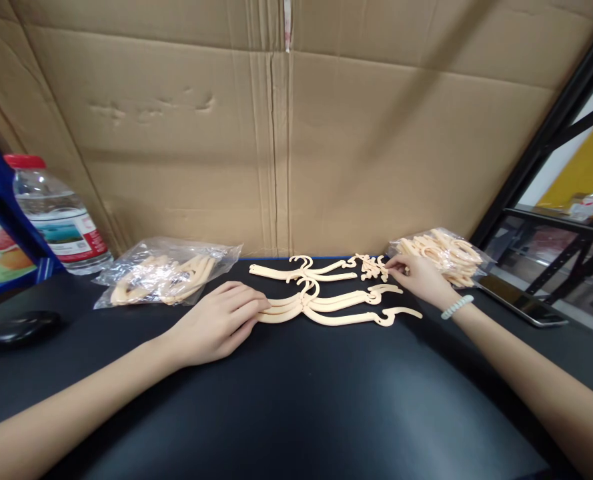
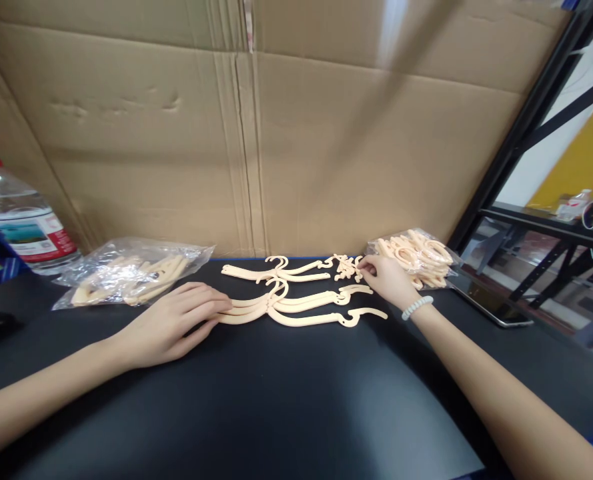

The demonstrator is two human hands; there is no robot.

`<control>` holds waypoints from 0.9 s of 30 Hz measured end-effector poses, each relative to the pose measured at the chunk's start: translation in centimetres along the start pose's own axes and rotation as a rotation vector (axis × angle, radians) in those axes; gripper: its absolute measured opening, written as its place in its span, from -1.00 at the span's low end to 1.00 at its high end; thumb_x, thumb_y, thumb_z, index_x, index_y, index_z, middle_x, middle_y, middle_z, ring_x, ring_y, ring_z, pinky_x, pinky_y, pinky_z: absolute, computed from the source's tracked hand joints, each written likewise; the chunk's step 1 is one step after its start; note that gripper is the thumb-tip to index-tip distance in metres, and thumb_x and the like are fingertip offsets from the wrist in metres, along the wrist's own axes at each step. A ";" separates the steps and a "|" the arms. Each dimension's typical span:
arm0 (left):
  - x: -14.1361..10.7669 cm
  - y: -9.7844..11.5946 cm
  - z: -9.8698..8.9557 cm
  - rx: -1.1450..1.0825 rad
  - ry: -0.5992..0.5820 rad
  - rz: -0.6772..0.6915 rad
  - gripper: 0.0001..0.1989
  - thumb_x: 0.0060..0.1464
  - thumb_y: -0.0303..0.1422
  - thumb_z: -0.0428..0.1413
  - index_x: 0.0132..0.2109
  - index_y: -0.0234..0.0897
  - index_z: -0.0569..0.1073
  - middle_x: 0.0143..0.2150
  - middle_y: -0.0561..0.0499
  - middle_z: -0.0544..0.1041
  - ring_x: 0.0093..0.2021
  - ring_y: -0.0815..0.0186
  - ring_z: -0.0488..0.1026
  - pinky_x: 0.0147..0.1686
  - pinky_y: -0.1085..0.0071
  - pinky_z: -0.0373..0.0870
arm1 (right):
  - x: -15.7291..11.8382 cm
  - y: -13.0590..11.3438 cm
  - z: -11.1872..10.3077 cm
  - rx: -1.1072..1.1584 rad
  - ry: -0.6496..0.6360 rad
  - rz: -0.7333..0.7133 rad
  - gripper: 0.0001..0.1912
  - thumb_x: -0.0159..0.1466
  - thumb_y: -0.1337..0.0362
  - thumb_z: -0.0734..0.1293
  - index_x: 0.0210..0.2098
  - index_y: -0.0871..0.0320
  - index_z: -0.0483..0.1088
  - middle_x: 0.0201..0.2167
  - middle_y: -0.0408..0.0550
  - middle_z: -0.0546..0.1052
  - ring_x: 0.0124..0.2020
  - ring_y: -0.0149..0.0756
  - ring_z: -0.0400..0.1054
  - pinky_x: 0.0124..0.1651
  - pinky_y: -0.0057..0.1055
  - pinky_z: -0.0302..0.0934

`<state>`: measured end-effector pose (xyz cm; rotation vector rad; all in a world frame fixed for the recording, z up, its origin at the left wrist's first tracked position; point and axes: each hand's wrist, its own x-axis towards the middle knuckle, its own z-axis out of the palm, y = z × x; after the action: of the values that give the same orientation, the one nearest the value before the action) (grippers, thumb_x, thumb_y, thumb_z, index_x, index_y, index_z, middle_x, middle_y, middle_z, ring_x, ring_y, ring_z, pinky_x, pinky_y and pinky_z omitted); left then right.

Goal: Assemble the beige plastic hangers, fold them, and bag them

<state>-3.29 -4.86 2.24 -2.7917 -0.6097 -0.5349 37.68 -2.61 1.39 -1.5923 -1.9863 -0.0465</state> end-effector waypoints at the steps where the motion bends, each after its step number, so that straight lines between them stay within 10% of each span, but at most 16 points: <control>1: 0.0 0.0 0.1 0.005 0.007 0.004 -0.75 0.21 -0.52 -0.08 -0.01 -0.29 0.38 -0.08 -0.13 0.52 -0.09 0.18 0.44 0.00 0.18 0.31 | 0.0 0.1 0.0 -0.006 0.004 -0.002 -0.81 0.19 0.33 0.22 -0.33 0.20 0.47 -0.40 0.01 0.57 -0.39 -0.24 0.44 -0.31 -0.33 0.29; 17: -0.1 0.1 0.7 -0.029 0.112 -0.080 -0.82 0.21 -0.50 -0.05 -0.09 -0.27 0.38 -0.13 -0.10 0.52 -0.11 0.20 0.43 -0.07 0.24 0.34 | 1.4 0.3 1.6 -0.085 -0.117 -0.223 -0.81 0.17 0.39 0.31 -0.26 0.19 0.54 -0.30 0.06 0.52 -0.21 -0.11 0.39 -0.09 -0.20 0.28; 27: 1.0 0.0 0.0 -0.174 0.137 -0.330 -0.83 0.25 -0.39 -0.08 -0.09 -0.25 0.38 -0.10 -0.08 0.46 -0.06 0.21 0.42 -0.06 0.28 0.37 | 1.5 0.4 1.4 -0.023 0.047 -0.226 -0.73 0.29 0.30 0.19 -0.26 0.14 0.55 -0.30 0.05 0.49 -0.24 -0.14 0.37 -0.12 -0.20 0.28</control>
<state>-2.40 -4.49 2.62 -2.7936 -1.0477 -0.8745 37.26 -0.62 0.82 -1.3606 -2.1268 -0.1941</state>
